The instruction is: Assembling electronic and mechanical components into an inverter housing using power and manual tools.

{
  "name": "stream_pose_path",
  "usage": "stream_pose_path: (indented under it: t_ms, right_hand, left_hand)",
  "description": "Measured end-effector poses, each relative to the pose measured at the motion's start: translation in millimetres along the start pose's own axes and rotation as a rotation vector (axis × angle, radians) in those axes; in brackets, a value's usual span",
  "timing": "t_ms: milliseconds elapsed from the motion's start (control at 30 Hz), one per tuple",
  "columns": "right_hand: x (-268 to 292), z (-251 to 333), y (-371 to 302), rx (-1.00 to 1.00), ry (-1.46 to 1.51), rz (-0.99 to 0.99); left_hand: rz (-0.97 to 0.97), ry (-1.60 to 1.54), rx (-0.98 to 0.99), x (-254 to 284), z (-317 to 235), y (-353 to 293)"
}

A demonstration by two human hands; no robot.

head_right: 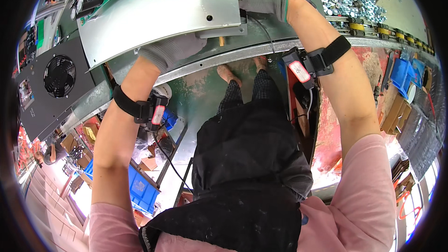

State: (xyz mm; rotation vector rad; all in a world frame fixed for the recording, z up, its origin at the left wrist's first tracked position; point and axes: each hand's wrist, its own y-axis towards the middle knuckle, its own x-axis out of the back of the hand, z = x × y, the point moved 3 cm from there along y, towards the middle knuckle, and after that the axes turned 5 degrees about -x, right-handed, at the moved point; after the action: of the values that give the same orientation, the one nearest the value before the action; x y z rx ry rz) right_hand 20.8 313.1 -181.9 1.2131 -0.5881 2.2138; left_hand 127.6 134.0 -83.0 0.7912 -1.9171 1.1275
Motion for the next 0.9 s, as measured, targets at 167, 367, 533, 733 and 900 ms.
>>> stream_pose_path:
  t_ms: [167,367,533,733,900]
  right_hand:
    - [3,4,22,0.029,-0.158,-0.012]
    - [6,40,8,0.044,-0.275,-0.023]
    - [9,47,7,0.004,-0.195,-0.011]
    - [17,54,-1,-0.054,-0.109,0.008]
    - [25,58,-6,-0.102,-0.040,0.020]
  left_hand:
    - [-0.137,-0.032,-0.103,-2,0,2]
    - [-0.323,-0.014,-0.237,-5,1,3]
    - [-0.288,-0.032,-0.210,-5,2,3]
    - [-0.264,0.004,-0.167,-11,5,3]
    - [-0.249,0.013,-0.151,-13,6,3]
